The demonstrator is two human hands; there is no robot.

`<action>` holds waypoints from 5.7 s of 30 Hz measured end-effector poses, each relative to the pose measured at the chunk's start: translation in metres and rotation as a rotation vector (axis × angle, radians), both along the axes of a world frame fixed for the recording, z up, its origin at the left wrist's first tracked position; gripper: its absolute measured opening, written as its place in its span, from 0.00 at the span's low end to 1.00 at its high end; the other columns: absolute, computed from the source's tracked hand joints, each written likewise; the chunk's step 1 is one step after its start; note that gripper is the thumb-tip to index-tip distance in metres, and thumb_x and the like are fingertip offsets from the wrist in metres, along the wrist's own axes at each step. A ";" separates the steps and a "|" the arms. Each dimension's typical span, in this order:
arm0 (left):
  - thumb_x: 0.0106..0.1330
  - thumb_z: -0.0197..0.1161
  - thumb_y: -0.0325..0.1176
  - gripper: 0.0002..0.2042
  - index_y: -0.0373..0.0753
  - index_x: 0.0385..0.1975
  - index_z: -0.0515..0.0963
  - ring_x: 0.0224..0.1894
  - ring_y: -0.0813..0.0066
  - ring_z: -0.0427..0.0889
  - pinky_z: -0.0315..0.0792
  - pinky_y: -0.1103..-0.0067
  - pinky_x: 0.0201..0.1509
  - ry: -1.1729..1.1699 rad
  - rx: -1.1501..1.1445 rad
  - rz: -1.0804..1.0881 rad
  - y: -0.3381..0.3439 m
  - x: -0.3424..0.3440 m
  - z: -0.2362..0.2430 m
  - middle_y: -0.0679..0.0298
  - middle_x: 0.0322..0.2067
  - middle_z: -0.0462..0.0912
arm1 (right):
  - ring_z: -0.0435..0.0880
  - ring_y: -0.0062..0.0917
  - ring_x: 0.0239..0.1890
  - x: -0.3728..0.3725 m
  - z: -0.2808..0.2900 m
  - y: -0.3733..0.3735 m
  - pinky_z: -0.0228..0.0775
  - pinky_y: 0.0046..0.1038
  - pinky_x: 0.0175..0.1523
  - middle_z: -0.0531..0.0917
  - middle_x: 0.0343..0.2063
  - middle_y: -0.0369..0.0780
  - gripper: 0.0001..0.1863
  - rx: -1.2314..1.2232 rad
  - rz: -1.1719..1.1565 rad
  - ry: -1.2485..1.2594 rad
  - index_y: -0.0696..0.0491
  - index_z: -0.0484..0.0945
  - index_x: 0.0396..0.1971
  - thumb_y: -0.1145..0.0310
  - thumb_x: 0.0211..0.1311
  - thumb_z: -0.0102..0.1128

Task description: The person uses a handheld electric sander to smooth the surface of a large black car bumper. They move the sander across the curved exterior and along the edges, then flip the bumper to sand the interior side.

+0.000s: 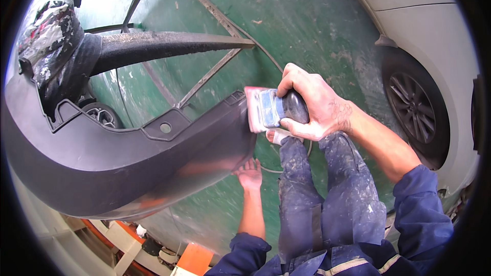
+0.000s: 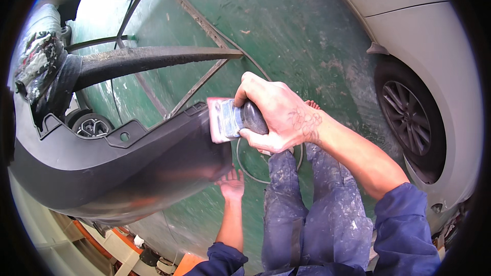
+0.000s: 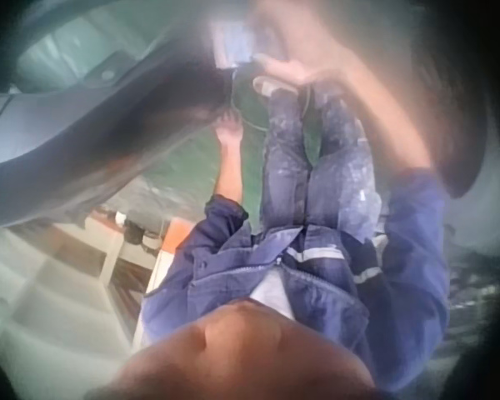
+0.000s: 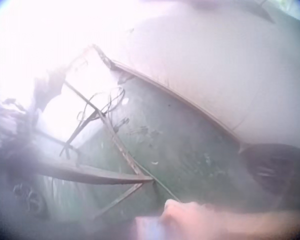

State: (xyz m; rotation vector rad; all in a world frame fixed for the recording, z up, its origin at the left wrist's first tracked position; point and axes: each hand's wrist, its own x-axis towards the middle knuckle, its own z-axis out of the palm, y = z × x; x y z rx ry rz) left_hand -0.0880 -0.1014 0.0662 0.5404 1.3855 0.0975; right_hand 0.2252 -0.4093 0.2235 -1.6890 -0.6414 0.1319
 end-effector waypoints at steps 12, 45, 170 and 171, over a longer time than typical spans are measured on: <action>0.77 0.23 0.72 0.38 0.52 0.66 0.71 0.68 0.73 0.73 0.66 0.59 0.70 0.059 -0.002 -0.006 0.013 0.007 0.001 0.68 0.64 0.80 | 0.79 0.47 0.35 0.032 0.011 0.017 0.73 0.43 0.39 0.74 0.35 0.47 0.23 -0.096 0.103 -0.021 0.57 0.72 0.41 0.68 0.44 0.70; 0.77 0.28 0.71 0.37 0.51 0.66 0.71 0.70 0.72 0.72 0.67 0.58 0.70 0.084 -0.007 0.017 0.011 0.010 0.005 0.70 0.67 0.77 | 0.81 0.45 0.41 0.034 0.013 0.016 0.75 0.42 0.47 0.75 0.39 0.49 0.24 -0.071 -0.013 0.250 0.59 0.71 0.45 0.66 0.51 0.71; 0.77 0.52 0.56 0.27 0.49 0.69 0.67 0.73 0.68 0.66 0.63 0.53 0.75 -0.198 1.130 -1.285 0.000 -0.010 -0.003 0.69 0.72 0.69 | 0.82 0.45 0.40 -0.158 -0.001 0.151 0.78 0.43 0.43 0.78 0.42 0.52 0.31 0.066 -0.676 -0.176 0.57 0.70 0.48 0.71 0.45 0.79; 0.78 0.56 0.51 0.24 0.47 0.67 0.68 0.70 0.67 0.69 0.66 0.54 0.73 -0.050 1.557 -1.443 -0.004 -0.002 0.002 0.69 0.70 0.71 | 0.82 0.46 0.42 -0.171 0.001 0.162 0.79 0.44 0.44 0.78 0.42 0.53 0.33 0.030 -0.647 -0.260 0.58 0.71 0.50 0.70 0.44 0.82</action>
